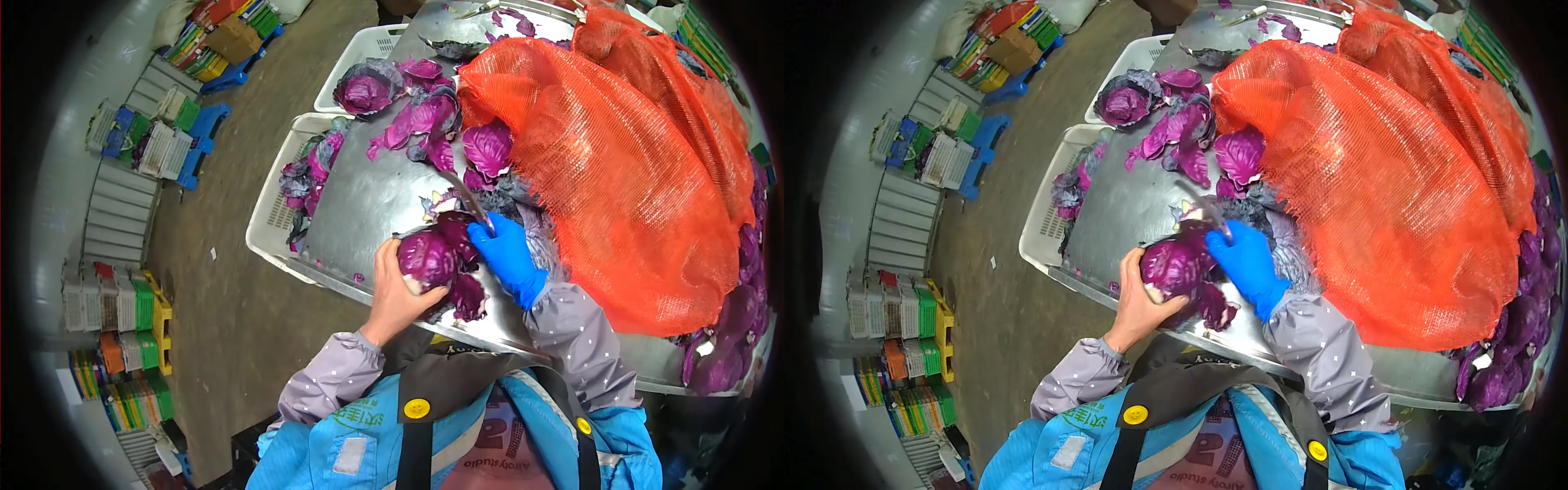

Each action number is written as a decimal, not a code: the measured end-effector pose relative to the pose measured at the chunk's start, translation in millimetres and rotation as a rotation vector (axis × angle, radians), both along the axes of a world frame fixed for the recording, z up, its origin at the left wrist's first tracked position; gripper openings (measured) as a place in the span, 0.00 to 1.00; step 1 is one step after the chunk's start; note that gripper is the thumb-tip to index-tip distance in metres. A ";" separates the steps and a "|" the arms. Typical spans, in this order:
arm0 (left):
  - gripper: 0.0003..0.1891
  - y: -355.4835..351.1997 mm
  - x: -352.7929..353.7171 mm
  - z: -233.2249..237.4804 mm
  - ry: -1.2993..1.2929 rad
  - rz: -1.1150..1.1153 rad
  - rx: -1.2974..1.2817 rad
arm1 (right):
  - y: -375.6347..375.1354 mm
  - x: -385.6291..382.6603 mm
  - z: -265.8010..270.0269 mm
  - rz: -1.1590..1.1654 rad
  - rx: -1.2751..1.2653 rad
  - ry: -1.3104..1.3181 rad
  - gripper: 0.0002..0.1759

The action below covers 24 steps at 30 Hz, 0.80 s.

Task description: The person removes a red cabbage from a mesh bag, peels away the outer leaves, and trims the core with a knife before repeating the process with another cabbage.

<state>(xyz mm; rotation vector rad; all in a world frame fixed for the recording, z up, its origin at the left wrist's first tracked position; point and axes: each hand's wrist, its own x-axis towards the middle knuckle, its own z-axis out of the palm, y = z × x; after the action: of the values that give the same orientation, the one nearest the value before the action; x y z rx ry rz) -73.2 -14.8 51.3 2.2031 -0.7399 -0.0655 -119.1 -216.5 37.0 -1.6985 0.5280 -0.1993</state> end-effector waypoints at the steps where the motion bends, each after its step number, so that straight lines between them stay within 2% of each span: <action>1: 0.48 -5.3 -1.9 2.0 0.006 0.000 0.002 | 4.0 -1.9 14.9 0.068 -0.128 0.003 0.17; 2: 0.48 -12.1 -1.4 4.8 -0.015 -0.030 0.067 | 9.2 -2.6 33.6 0.094 -0.237 -0.043 0.15; 3: 0.49 -16.2 0.4 6.2 -0.038 -0.059 0.131 | 6.9 -1.4 29.5 0.096 -0.239 -0.042 0.15; 5: 0.49 -16.9 4.3 5.6 -0.010 -0.074 0.139 | -6.8 2.5 12.7 -0.072 0.140 -0.100 0.11; 6: 0.50 -16.8 5.7 5.0 -0.006 -0.079 0.144 | -20.8 4.4 6.6 -0.166 0.210 0.023 0.13; 7: 0.51 -16.6 6.7 3.9 0.000 -0.081 0.147 | -35.6 5.2 5.4 -0.212 0.060 0.052 0.10; 10: 0.53 -12.2 9.7 -3.8 0.010 -0.046 0.095 | -60.6 9.5 -12.8 -0.174 -0.073 0.215 0.10; 12: 0.54 -15.8 8.1 -1.4 0.013 -0.042 0.140 | -51.6 10.5 -5.4 -0.079 -0.067 -0.050 0.24; 13: 0.54 -18.8 8.3 1.4 0.006 -0.042 0.182 | -37.5 8.9 6.0 -0.033 0.014 -0.102 0.36; 14: 0.54 -20.5 10.5 2.0 0.007 -0.048 0.175 | -19.4 5.6 58.8 0.089 -0.010 0.097 0.40; 15: 0.54 -20.8 12.6 0.8 0.008 -0.051 0.176 | -6.6 6.5 27.9 0.173 0.014 -0.158 0.40; 17: 0.54 -20.4 16.6 -2.8 -0.004 -0.072 0.146 | 7.2 8.6 36.0 0.457 -0.482 -0.338 0.37; 18: 0.54 -20.4 17.4 -3.2 -0.001 -0.071 0.147 | 7.1 9.8 34.0 0.458 -0.481 -0.336 0.37; 20: 0.53 -18.2 17.3 -2.3 0.002 -0.096 0.111 | 7.7 11.3 28.1 0.662 -0.292 -0.138 0.33; 21: 0.53 -17.5 18.2 0.0 0.006 -0.090 0.113 | 5.2 11.7 28.1 0.667 -0.289 -0.136 0.33; 23: 0.53 -17.5 21.2 4.6 0.123 -0.079 0.142 | -4.0 11.8 30.0 0.640 -0.430 -0.064 0.32; 24: 0.52 -17.0 22.0 3.4 0.087 -0.098 0.157 | -5.5 13.1 23.6 0.637 -0.471 -0.073 0.27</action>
<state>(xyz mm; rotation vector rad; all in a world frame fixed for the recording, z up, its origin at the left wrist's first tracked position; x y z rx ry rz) -51.2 -31.8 54.8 2.2943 -0.8173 -0.2755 -106.0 -222.0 60.6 -2.2186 -0.1477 0.0864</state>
